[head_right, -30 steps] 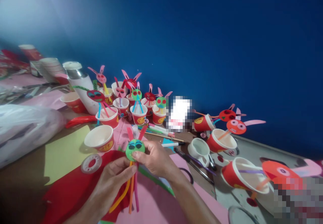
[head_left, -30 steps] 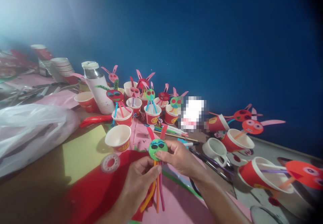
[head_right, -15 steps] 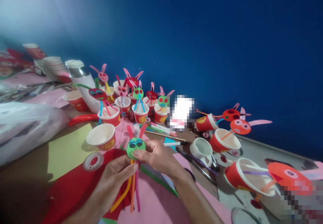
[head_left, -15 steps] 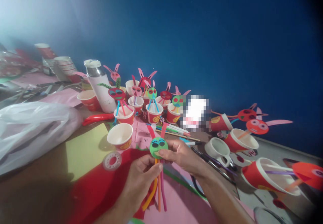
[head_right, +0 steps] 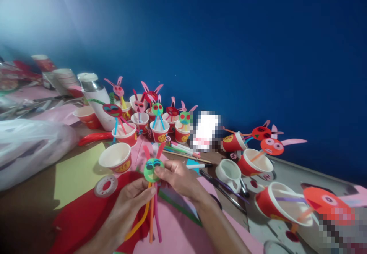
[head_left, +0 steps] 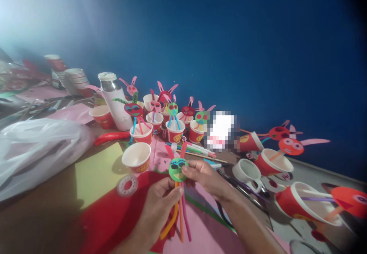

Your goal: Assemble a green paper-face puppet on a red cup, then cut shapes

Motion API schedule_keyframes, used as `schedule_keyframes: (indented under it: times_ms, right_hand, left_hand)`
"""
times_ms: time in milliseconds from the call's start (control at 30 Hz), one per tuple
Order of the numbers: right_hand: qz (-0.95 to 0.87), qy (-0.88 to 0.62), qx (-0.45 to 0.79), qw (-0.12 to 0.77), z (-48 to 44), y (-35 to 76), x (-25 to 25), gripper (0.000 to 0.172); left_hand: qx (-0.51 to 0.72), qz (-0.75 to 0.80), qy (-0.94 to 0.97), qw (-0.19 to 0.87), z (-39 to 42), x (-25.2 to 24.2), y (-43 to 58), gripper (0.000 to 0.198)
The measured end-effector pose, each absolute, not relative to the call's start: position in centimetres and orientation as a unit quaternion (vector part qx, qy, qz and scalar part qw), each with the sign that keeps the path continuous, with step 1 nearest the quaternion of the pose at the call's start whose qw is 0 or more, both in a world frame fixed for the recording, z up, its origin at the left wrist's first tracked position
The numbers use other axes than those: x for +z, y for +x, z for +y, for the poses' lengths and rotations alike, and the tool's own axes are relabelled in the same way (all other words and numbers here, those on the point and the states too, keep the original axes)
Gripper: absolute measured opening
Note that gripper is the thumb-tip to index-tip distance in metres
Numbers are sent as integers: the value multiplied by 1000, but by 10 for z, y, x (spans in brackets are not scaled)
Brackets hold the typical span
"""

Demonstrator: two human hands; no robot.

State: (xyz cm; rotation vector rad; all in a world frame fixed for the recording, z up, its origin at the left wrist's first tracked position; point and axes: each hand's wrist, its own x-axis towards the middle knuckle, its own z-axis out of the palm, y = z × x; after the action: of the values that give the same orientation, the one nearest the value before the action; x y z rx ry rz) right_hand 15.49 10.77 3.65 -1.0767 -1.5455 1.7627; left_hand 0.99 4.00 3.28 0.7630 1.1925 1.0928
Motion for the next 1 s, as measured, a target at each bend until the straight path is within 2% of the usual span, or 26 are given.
schedule_keyframes:
  times_ms: [267,467,1000]
  right_hand:
    - [-587,-405,647,271,110,159,39,47]
    - [-607,-367,666,232,109,164,43,30]
    - [-606,-361,664,246,111,164,37,13]
  left_hand:
    - [478,514,337,628,39,34,8,16]
    - [475,505,367,620,42,27,5,16]
    - [443,532,371,619,41,28,7,20]
